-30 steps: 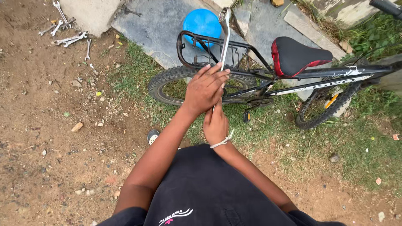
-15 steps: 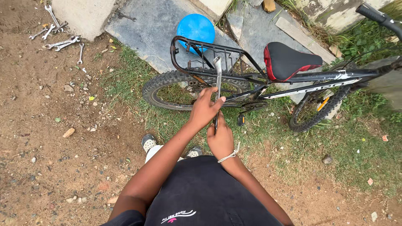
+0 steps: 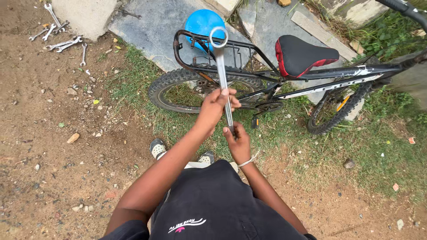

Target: The person uses wrenches to loosen and tighten various bolts on the rear rack and frame of a bicycle.

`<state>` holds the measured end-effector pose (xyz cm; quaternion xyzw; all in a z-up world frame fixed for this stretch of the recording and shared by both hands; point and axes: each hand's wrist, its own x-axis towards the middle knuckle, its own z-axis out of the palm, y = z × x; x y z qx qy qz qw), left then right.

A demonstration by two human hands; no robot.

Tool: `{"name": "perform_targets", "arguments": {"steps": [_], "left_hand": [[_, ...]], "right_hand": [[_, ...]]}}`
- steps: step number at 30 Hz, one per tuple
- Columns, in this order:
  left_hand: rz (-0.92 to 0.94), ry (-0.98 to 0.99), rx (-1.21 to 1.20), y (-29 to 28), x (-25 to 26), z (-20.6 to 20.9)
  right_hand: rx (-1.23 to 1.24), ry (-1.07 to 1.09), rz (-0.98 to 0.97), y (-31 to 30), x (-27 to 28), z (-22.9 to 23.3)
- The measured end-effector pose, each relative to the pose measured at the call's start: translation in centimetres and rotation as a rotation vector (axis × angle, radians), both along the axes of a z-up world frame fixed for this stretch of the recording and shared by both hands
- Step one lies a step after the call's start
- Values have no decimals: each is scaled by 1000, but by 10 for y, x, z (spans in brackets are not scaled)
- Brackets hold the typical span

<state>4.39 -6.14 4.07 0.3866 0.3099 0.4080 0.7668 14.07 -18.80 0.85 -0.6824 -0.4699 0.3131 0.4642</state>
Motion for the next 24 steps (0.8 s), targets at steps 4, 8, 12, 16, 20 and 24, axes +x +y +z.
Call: {"name": "perform_targets", "arguments": {"steps": [4, 8, 12, 16, 20, 24], "left_hand": [[151, 193, -176, -1, 1, -74], [141, 208, -176, 18, -2, -79], [249, 209, 132, 11, -28, -43], [447, 600, 338, 1, -30, -30], [346, 787, 376, 3, -35, -47], [234, 434, 384, 2, -44, -29]], "right_hand": [[-225, -241, 23, -17, -10, -53], [-129, 457, 172, -1, 0, -50], [-155, 445, 405, 18, 3, -22], [-286, 158, 296, 25, -21, -43], [-181, -295, 155, 17, -40, -73], [-118, -377, 113, 8, -47, -33]]}}
